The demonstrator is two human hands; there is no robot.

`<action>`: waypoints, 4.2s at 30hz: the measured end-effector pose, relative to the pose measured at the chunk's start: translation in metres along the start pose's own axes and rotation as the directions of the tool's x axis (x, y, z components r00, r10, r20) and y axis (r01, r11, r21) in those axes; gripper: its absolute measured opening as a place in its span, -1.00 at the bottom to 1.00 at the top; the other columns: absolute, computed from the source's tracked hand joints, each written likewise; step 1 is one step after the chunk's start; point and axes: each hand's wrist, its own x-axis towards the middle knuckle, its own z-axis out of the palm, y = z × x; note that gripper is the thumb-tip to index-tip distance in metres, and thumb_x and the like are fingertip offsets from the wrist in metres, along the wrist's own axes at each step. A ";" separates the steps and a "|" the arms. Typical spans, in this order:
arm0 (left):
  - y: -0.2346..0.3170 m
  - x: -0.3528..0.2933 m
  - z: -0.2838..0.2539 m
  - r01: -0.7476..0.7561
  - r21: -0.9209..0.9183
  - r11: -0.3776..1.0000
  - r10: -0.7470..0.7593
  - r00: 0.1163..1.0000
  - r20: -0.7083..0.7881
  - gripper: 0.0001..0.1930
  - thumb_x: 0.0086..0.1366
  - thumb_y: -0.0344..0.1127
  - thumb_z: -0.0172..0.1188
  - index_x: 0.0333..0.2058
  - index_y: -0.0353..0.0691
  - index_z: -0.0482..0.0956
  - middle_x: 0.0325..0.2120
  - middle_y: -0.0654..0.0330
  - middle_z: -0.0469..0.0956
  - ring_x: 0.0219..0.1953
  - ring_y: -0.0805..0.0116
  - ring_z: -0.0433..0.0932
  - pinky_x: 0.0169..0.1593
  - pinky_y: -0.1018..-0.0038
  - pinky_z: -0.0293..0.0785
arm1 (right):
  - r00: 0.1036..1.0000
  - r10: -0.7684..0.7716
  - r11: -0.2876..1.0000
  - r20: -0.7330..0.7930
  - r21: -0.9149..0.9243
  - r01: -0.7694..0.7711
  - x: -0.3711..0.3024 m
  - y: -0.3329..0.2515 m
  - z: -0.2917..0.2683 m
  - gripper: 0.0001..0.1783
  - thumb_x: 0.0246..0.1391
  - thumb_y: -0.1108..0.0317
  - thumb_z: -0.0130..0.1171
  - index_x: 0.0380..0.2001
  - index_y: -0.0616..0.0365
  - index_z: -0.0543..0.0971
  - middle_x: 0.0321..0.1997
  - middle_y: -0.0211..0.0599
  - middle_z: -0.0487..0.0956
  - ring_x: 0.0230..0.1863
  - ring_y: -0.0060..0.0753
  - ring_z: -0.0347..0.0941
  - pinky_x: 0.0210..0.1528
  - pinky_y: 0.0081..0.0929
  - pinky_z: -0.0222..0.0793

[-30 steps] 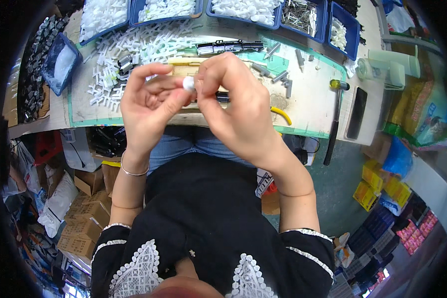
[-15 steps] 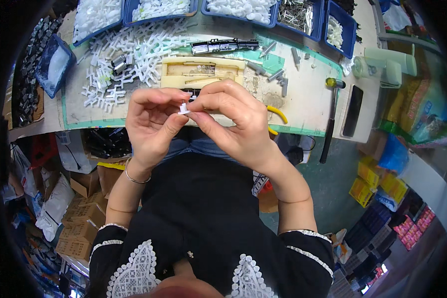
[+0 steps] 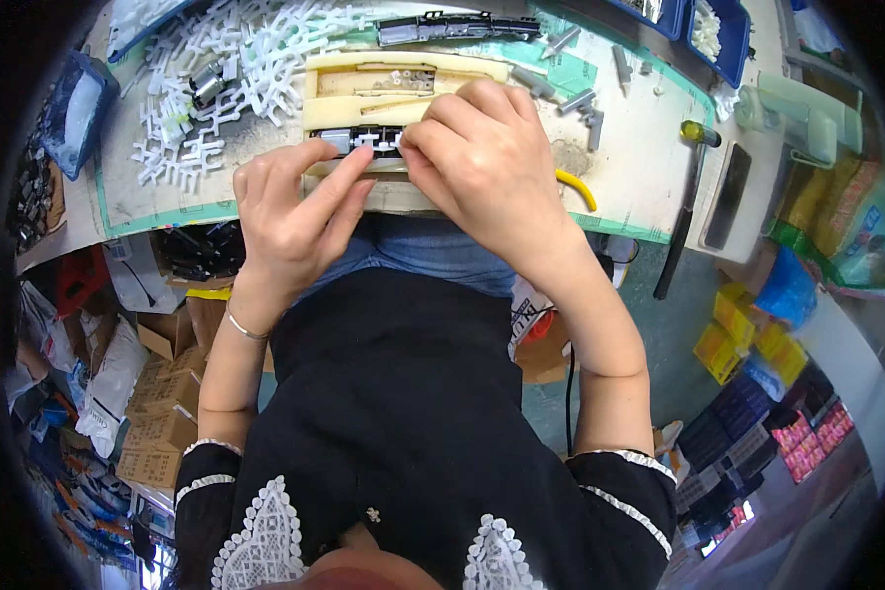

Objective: Assembling small plastic and metal components into a housing using manual tools like a hammer and pliers.

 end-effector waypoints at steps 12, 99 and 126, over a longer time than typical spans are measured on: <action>0.005 -0.006 0.013 -0.177 0.204 0.963 0.189 0.981 -0.041 -0.72 0.00 -0.22 0.21 -0.25 -0.06 0.57 -0.42 0.44 0.40 -0.46 0.56 0.35 -0.27 0.54 0.10 | 0.988 0.146 0.984 0.055 0.098 -0.151 -0.010 0.005 -0.010 -0.83 -0.19 0.35 0.24 -0.41 0.06 0.59 -0.48 -0.45 0.45 -0.30 -0.36 0.36 -0.14 -0.38 0.17; -0.163 0.031 -0.176 0.302 0.361 0.883 -0.179 0.925 -0.336 -0.92 -0.02 -0.50 0.18 -0.48 -0.23 0.59 -0.52 0.20 0.56 -0.40 0.24 0.48 -0.32 0.44 0.42 | 0.634 0.773 0.334 0.040 0.823 -0.460 -0.047 0.097 -0.058 -0.84 -0.01 0.55 0.13 -0.31 0.23 0.45 -0.34 -0.34 0.46 -0.52 -0.53 0.45 -0.46 -0.64 0.41; -0.050 0.045 -0.102 0.414 -0.837 0.357 -0.572 0.806 0.154 -0.89 0.11 -0.56 0.20 -0.34 -0.39 0.58 -0.42 0.19 0.59 -0.32 0.51 0.54 -0.22 0.63 0.47 | 0.917 0.390 0.410 -0.082 0.907 -0.093 0.041 -0.025 -0.029 -0.67 -0.25 0.72 0.25 -0.29 0.37 0.52 -0.14 -0.14 0.46 -0.12 -0.39 0.43 -0.10 -0.45 0.48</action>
